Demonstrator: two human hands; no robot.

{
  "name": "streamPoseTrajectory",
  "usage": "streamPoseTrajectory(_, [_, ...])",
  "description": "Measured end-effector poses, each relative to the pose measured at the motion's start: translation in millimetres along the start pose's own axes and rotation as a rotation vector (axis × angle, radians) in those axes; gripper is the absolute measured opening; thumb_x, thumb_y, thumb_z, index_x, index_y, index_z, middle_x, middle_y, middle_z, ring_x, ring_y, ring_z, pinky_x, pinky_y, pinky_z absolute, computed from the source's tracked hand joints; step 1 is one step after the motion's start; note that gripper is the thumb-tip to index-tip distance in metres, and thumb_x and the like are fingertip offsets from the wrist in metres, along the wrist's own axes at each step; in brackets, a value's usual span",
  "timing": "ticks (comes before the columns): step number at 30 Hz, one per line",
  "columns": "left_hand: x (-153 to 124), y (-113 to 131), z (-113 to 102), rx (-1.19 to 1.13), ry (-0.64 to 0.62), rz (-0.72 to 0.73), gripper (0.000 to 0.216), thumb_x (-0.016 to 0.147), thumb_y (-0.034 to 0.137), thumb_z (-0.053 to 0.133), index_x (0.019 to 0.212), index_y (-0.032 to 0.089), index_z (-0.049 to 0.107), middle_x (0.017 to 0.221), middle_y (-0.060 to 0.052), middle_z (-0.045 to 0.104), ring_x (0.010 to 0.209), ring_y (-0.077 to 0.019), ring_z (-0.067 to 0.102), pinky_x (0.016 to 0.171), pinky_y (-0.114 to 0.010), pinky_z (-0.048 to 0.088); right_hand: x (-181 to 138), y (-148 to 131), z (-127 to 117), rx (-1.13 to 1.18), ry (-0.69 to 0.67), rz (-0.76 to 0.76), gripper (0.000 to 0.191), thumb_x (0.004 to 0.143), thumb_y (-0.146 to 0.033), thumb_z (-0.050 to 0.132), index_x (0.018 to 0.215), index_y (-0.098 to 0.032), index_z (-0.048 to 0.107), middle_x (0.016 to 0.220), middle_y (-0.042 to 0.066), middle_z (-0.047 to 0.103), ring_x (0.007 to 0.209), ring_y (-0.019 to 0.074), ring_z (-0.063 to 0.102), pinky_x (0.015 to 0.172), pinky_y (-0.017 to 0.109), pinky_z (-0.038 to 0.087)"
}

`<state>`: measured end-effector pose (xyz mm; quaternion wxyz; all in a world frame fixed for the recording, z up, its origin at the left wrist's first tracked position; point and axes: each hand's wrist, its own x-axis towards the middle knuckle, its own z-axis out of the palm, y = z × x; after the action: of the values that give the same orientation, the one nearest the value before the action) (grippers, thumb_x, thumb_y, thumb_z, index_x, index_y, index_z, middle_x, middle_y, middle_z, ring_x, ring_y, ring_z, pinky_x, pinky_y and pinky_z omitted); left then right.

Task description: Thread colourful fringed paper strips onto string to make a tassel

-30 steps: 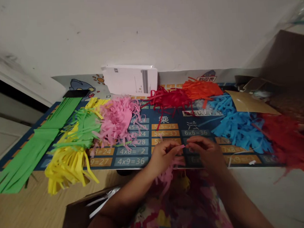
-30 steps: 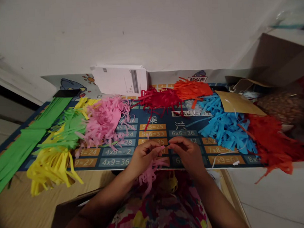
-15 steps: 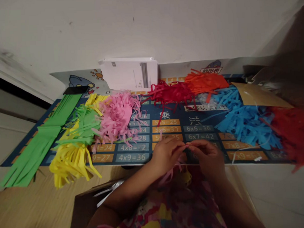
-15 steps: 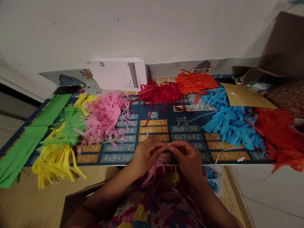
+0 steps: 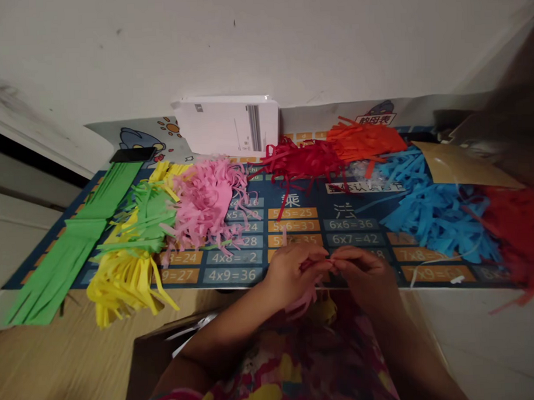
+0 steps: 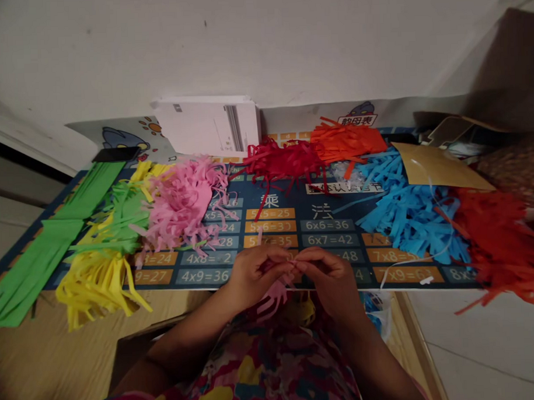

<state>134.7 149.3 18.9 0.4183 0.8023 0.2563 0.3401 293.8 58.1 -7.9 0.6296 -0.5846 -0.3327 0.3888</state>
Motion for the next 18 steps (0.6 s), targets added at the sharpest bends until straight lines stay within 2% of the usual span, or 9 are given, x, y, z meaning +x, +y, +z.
streamPoseTrajectory(5, [3.0, -6.0, -2.1, 0.005, -0.069, 0.086, 0.026, 0.089, 0.043, 0.069, 0.101, 0.021, 0.076, 0.092, -0.006, 0.080, 0.083, -0.0185, 0.074, 0.078, -0.027, 0.056, -4.6, -1.9, -0.8, -0.165, 0.134, -0.006, 0.023, 0.070, -0.035, 0.084, 0.090, -0.025, 0.077, 0.080, 0.002, 0.075, 0.073, 0.0199, 0.071, 0.070, 0.034, 0.058])
streamPoseTrajectory(11, [6.3, -8.0, -6.4, 0.000, -0.092, 0.120, 0.019, 0.091, 0.037, 0.067, 0.095, 0.021, 0.077, 0.088, -0.005, 0.079, 0.082, -0.0177, 0.073, 0.077, -0.027, 0.055, -4.2, -4.1, -2.4, -0.244, 0.087, -0.067, 0.018, 0.073, -0.036, 0.082, 0.087, -0.026, 0.077, 0.079, 0.001, 0.075, 0.072, 0.0194, 0.070, 0.067, 0.031, 0.058])
streamPoseTrajectory(15, [6.0, -7.7, -9.5, 0.019, -0.021, 0.114, 0.015, 0.089, 0.033, 0.071, 0.091, 0.020, 0.075, 0.088, -0.006, 0.077, 0.087, -0.0189, 0.072, 0.080, -0.029, 0.056, -3.5, -8.1, -3.0, -0.220, 0.100, -0.083, 0.018, 0.075, -0.037, 0.081, 0.088, -0.025, 0.075, 0.079, 0.001, 0.074, 0.072, 0.0191, 0.070, 0.069, 0.031, 0.058])
streamPoseTrajectory(18, [4.9, -6.9, -7.7, 0.029, 0.031, 0.199, 0.014, 0.089, 0.030, 0.070, 0.098, 0.019, 0.074, 0.094, -0.008, 0.077, 0.094, -0.0199, 0.072, 0.087, -0.032, 0.057, -5.0, -11.3, -1.0, -0.300, 0.099, -0.159, 0.015, 0.078, -0.033, 0.080, 0.090, -0.027, 0.075, 0.081, 0.001, 0.074, 0.075, 0.0182, 0.070, 0.072, 0.031, 0.057])
